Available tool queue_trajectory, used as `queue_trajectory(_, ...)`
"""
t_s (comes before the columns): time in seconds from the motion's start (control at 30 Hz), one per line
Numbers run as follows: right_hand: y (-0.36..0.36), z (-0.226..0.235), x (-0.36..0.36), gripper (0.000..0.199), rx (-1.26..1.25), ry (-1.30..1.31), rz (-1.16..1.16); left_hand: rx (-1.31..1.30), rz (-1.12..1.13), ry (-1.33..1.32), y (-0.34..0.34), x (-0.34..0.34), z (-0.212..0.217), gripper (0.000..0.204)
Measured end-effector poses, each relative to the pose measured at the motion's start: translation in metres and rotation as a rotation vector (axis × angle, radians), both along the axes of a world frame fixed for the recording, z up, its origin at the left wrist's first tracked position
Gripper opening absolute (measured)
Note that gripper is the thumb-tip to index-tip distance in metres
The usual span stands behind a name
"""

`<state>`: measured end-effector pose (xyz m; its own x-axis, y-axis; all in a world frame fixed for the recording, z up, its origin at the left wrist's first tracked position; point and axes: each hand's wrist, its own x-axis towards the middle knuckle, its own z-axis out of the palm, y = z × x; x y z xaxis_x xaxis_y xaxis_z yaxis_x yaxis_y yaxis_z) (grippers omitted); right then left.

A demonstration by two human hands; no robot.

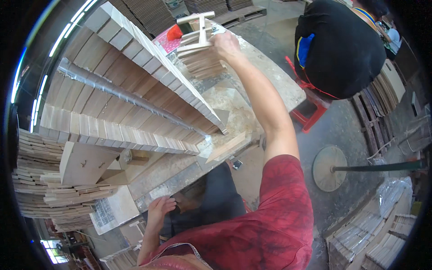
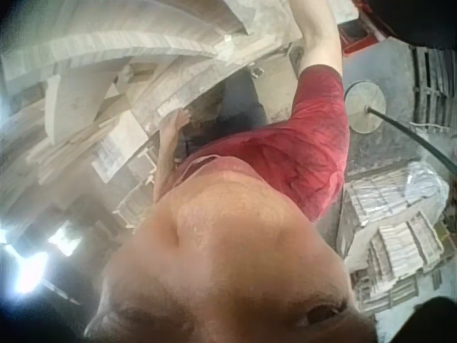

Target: Manually assemble and stack wooden cross-pieces for furniture frames.

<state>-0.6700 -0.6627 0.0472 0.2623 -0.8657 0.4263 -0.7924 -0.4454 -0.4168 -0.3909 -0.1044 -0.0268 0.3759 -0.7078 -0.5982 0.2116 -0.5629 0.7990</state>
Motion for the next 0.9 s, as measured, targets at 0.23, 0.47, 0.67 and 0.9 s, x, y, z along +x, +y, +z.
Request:
queue_trajectory(0.23, 0.185, 0.011, -0.17, 0.015, -0.128, 0.218, -0.082, -0.745, -0.841, -0.766, -0.103, -0.118, 0.05, 0.03)
queue_trajectory(0.47, 0.415, 0.062, -0.209, 0.025, 0.302, 0.299, 0.216, -0.944, -0.873, -0.76, -0.161, -0.256, 0.09, 0.045)
queue_trajectory(0.67, 0.45, 0.041, -0.165, 0.032, 0.235, 0.226, 0.346, -0.544, -0.918, -0.179, -0.128, -0.245, 0.049, 0.033)
queue_trajectory(0.9, 0.332, -0.039, -0.211, 0.028, 0.126, -0.181, -0.106, -0.418, -0.701, 0.063, -0.087, -0.159, 0.055, 0.032)
